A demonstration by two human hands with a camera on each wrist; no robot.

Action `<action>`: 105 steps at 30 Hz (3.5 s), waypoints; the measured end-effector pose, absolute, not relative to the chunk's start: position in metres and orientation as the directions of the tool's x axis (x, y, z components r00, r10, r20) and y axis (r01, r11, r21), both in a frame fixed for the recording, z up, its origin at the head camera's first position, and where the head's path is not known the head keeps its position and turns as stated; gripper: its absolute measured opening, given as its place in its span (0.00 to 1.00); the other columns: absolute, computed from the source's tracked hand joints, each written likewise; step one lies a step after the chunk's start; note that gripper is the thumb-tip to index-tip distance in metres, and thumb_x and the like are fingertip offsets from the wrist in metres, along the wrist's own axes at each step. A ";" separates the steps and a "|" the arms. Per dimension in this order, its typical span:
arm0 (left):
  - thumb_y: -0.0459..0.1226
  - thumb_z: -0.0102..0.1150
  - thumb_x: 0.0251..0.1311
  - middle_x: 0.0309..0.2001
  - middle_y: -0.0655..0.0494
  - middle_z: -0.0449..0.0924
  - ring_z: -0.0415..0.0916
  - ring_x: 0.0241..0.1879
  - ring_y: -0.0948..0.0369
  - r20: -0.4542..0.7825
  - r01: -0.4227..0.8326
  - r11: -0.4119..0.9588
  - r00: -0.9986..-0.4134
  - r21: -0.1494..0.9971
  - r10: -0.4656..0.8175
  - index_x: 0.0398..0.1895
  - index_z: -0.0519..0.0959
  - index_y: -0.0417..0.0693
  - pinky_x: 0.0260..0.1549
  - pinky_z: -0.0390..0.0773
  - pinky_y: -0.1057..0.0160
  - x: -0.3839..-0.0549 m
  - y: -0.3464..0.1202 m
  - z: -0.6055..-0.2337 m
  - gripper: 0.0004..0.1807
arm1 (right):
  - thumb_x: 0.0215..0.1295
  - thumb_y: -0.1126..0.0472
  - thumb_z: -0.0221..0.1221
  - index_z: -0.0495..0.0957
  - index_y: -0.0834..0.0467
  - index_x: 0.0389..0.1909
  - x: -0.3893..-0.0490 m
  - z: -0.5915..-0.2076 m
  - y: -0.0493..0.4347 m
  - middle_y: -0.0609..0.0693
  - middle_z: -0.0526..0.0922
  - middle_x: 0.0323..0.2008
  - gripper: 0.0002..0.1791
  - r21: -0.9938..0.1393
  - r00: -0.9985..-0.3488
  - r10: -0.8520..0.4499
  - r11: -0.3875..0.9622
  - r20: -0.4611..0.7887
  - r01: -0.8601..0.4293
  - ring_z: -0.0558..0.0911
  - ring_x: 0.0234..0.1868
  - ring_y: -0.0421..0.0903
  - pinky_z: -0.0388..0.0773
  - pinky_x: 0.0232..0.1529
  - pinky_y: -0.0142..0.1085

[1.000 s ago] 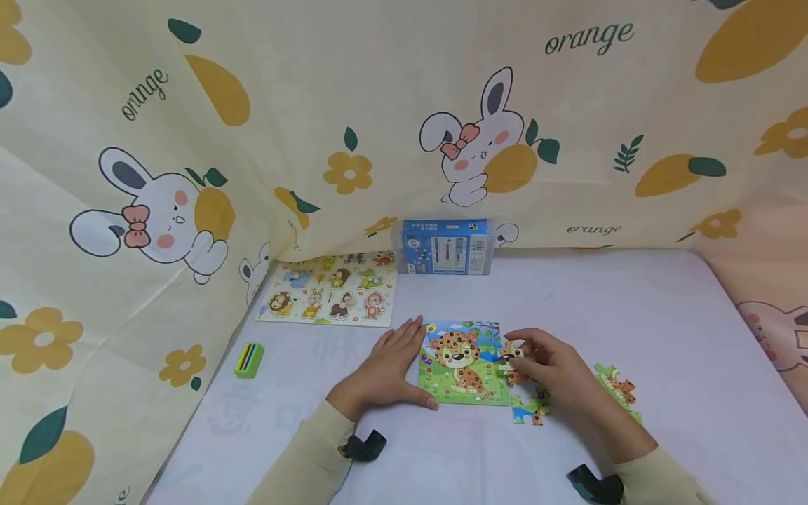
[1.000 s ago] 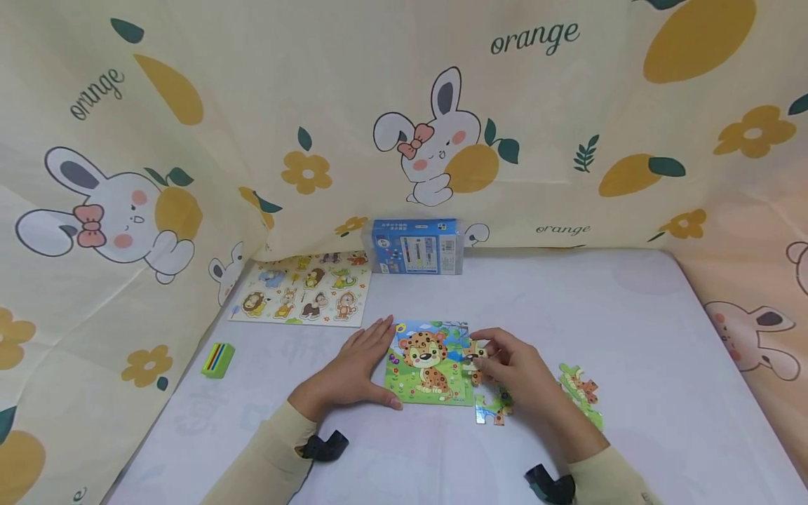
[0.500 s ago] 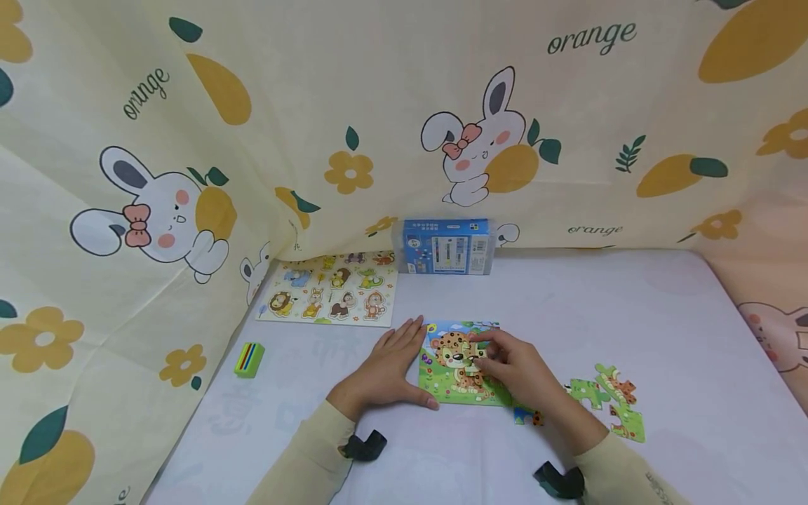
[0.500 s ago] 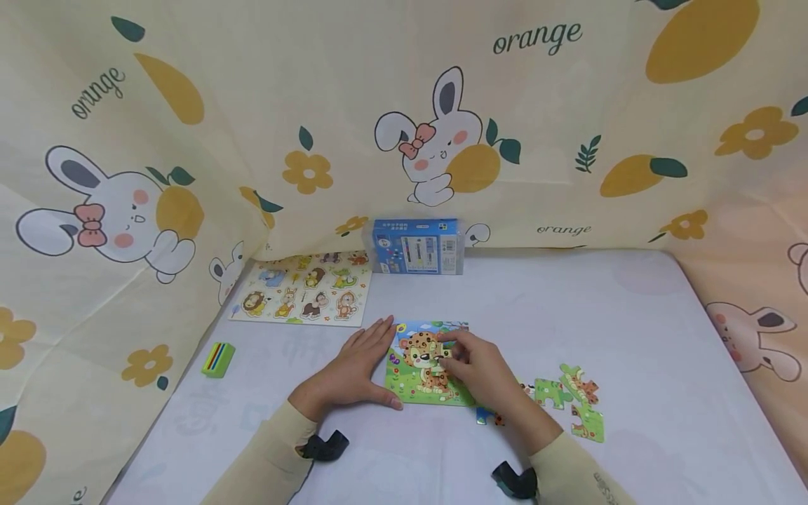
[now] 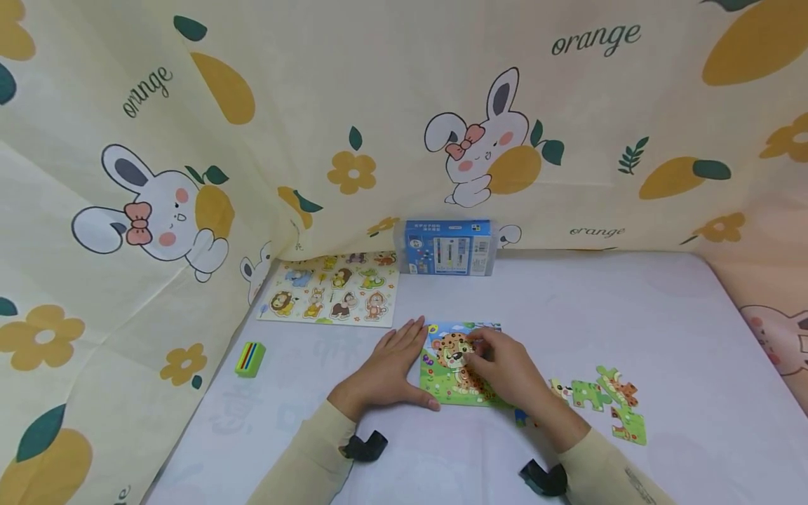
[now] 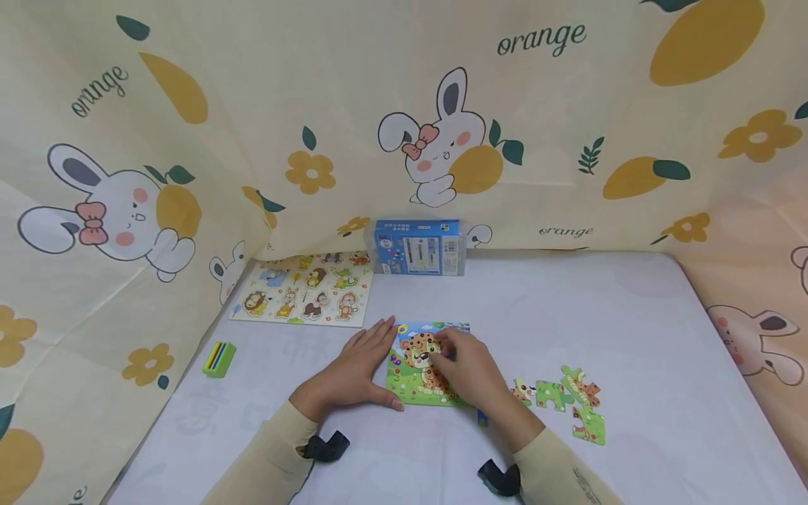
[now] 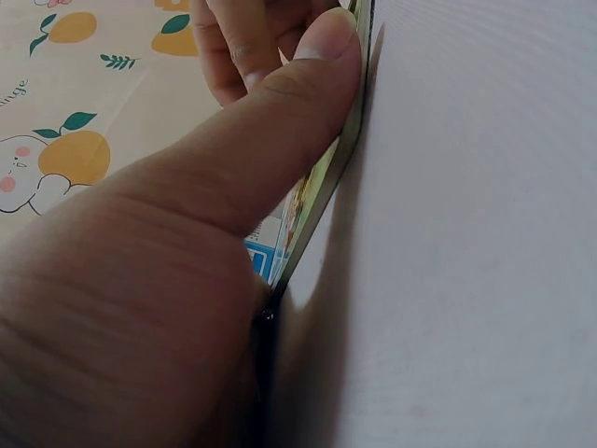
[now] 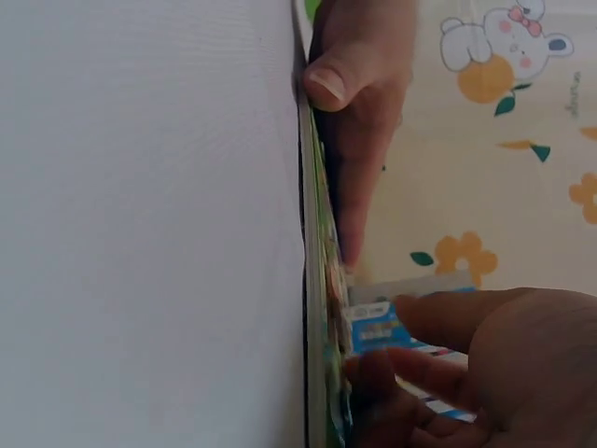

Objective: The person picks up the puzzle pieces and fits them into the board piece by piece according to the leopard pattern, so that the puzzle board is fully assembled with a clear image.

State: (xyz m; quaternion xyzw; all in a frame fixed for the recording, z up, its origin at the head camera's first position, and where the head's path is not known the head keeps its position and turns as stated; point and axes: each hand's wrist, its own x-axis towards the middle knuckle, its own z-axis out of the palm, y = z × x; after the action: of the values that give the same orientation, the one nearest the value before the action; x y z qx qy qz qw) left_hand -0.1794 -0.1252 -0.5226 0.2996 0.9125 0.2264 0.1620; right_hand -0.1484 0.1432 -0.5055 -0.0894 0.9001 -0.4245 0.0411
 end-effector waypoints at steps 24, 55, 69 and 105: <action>0.77 0.74 0.47 0.89 0.59 0.30 0.24 0.85 0.63 -0.143 0.487 0.721 -0.772 0.493 0.620 0.91 0.43 0.47 0.82 0.32 0.50 -0.181 -0.127 -0.529 0.79 | 0.72 0.45 0.72 0.81 0.60 0.71 -0.117 -0.494 0.133 0.61 0.75 0.75 0.34 -0.232 -0.852 -0.523 0.827 0.012 -0.512 0.72 0.73 0.66 0.81 0.60 0.64; 0.75 0.75 0.47 0.89 0.57 0.31 0.25 0.86 0.61 -0.154 0.480 0.715 -0.767 0.508 0.623 0.91 0.43 0.46 0.82 0.32 0.49 -0.180 -0.125 -0.525 0.79 | 0.78 0.41 0.66 0.67 0.56 0.83 -0.125 -0.499 0.158 0.59 0.62 0.83 0.42 -0.621 -0.860 -0.511 0.680 -0.020 -0.389 0.58 0.82 0.69 0.61 0.73 0.74; 0.74 0.77 0.47 0.89 0.57 0.31 0.26 0.86 0.60 -0.162 0.470 0.720 -0.769 0.511 0.618 0.91 0.43 0.45 0.82 0.31 0.51 -0.179 -0.124 -0.522 0.79 | 0.84 0.54 0.61 0.64 0.57 0.83 -0.123 -0.495 0.223 0.61 0.74 0.75 0.34 -0.877 -0.931 -0.365 0.438 0.027 -0.197 0.77 0.69 0.65 0.81 0.59 0.55; 0.75 0.77 0.46 0.89 0.58 0.30 0.24 0.86 0.62 -0.165 0.466 0.727 -0.774 0.505 0.611 0.91 0.43 0.46 0.82 0.31 0.50 -0.180 -0.124 -0.524 0.80 | 0.66 0.62 0.77 0.84 0.49 0.47 -0.108 -0.506 0.287 0.58 0.75 0.71 0.13 -0.769 -0.953 -0.286 0.630 -0.099 -0.109 0.70 0.73 0.68 0.71 0.73 0.52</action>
State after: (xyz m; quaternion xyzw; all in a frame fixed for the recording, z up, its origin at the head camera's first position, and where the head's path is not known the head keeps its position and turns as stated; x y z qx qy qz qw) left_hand -0.1800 -0.1237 -0.5242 0.2945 0.9149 0.2235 0.1623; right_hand -0.1082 0.2866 -0.5065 -0.1101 0.8966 -0.4156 0.1062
